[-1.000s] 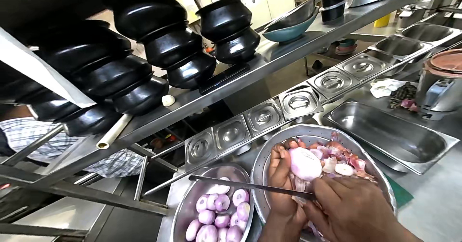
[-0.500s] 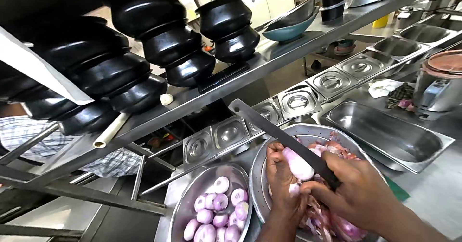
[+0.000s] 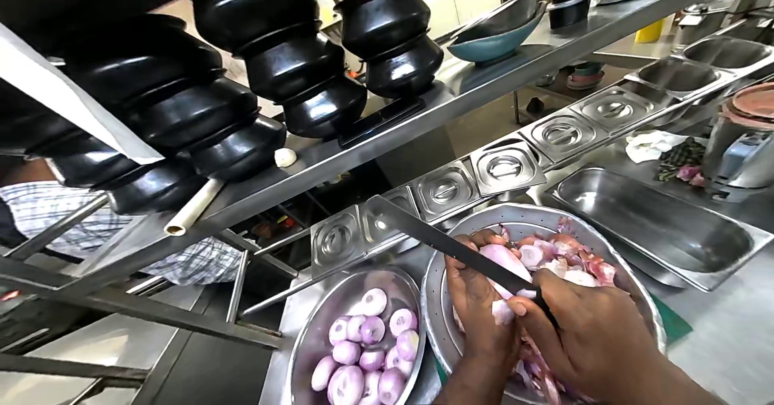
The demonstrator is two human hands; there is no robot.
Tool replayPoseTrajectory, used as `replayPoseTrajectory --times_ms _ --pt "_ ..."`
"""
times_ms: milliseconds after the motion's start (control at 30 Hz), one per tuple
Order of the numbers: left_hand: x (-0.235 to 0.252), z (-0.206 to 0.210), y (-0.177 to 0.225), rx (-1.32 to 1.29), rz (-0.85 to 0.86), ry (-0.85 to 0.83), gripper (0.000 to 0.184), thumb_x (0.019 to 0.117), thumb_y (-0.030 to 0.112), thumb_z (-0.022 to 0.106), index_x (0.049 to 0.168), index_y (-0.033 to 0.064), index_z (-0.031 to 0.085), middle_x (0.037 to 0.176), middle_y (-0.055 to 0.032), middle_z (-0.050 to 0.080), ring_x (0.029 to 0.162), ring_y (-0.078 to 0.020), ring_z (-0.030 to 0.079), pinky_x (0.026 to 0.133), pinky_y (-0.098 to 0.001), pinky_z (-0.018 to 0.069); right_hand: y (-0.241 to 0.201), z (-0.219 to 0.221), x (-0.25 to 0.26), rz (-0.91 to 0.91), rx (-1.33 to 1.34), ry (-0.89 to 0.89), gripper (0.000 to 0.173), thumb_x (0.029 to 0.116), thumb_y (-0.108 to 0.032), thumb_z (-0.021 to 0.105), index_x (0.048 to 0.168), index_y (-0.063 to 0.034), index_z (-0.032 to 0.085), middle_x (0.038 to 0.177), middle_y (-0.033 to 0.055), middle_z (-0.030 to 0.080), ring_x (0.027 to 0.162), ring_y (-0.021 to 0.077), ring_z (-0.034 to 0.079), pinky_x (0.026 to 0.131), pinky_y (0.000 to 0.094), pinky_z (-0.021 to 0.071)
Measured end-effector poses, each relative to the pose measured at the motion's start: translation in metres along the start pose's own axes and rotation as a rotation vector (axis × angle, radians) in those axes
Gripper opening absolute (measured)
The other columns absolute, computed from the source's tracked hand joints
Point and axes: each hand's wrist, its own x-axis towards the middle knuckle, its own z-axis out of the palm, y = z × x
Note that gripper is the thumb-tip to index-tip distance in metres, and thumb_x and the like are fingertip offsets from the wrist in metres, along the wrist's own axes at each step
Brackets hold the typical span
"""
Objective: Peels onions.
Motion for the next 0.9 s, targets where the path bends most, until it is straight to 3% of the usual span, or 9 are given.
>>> replayPoseTrajectory --times_ms 33,100,200,267,300,400,567,900 --pt "0.002 -0.003 -0.003 0.021 0.017 -0.010 0.020 0.1056 0.030 0.051 0.103 0.0109 0.056 0.096 -0.0067 0.066 0.087 -0.0161 0.070 0.079 -0.0314 0.0605 -0.003 0.000 -0.001 -0.028 -0.046 0.009 0.057 0.1086 -0.054 0.029 0.074 -0.0148 0.051 0.051 -0.0011 0.042 0.039 0.0151 0.045 0.034 0.0324 0.0315" --pt "0.009 -0.011 -0.014 0.095 0.048 -0.021 0.024 0.1041 0.040 0.054 0.100 0.0167 0.056 0.092 0.0003 0.066 0.084 -0.0106 0.068 0.075 -0.0278 0.0597 -0.013 -0.001 -0.005 -0.110 -0.090 -0.018 0.056 0.1088 -0.052 0.028 0.077 -0.0131 0.053 0.054 0.0014 0.047 0.041 0.0183 0.049 0.034 0.0338 0.0348" --pt "0.016 -0.014 -0.016 0.143 -0.053 0.036 0.031 0.1060 0.044 0.045 0.101 0.0145 0.054 0.087 -0.0006 0.065 0.075 -0.0119 0.068 0.064 -0.0307 0.0608 -0.014 0.000 -0.011 -0.089 -0.011 -0.077 0.057 0.1083 -0.055 0.030 0.078 -0.0131 0.055 0.055 0.0014 0.048 0.041 0.0183 0.050 0.034 0.0345 0.0361" --pt "0.012 -0.007 -0.007 0.230 -0.091 0.105 0.032 0.1101 0.036 0.032 0.105 0.0126 0.054 0.088 -0.0002 0.063 0.080 -0.0097 0.066 0.072 -0.0279 0.0597 0.001 -0.001 -0.008 0.034 0.085 -0.085 0.060 0.1056 -0.063 0.033 0.080 -0.0136 0.057 0.052 0.0000 0.047 0.040 0.0169 0.049 0.033 0.0367 0.0371" --pt "0.010 -0.003 -0.006 0.216 -0.088 0.138 0.032 0.1103 0.036 0.033 0.106 0.0122 0.054 0.089 -0.0018 0.063 0.081 -0.0110 0.066 0.074 -0.0292 0.0590 0.009 -0.002 -0.006 0.084 0.117 -0.082 0.062 0.1030 -0.067 0.036 0.079 -0.0144 0.056 0.051 -0.0011 0.045 0.040 0.0153 0.048 0.034 0.0363 0.0366" --pt "0.009 -0.003 -0.010 0.184 0.079 0.101 0.029 0.1082 0.041 0.041 0.101 0.0153 0.053 0.090 0.0002 0.063 0.082 -0.0085 0.066 0.074 -0.0263 0.0583 0.019 -0.005 0.000 0.177 0.207 -0.094 0.060 0.0975 -0.073 0.044 0.076 -0.0174 0.055 0.052 -0.0056 0.042 0.042 0.0096 0.044 0.037 0.0329 0.0356" --pt "0.009 -0.002 -0.011 0.109 0.335 -0.003 0.027 0.1051 0.041 0.050 0.100 0.0150 0.050 0.094 -0.0008 0.064 0.088 -0.0089 0.068 0.078 -0.0240 0.0592 0.010 -0.004 0.005 0.271 0.296 -0.129 0.059 0.0949 -0.075 0.048 0.073 -0.0206 0.054 0.052 -0.0079 0.044 0.044 0.0061 0.045 0.039 0.0303 0.0363" --pt "0.012 -0.004 -0.006 0.257 0.597 -0.001 0.026 0.1072 0.039 0.047 0.096 0.0164 0.050 0.093 0.0024 0.065 0.091 -0.0074 0.068 0.080 -0.0205 0.0572 0.002 -0.004 0.002 0.291 0.465 -0.198 0.056 0.0985 -0.070 0.048 0.080 -0.0180 0.059 0.057 -0.0059 0.050 0.048 0.0069 0.051 0.042 0.0309 0.0416"
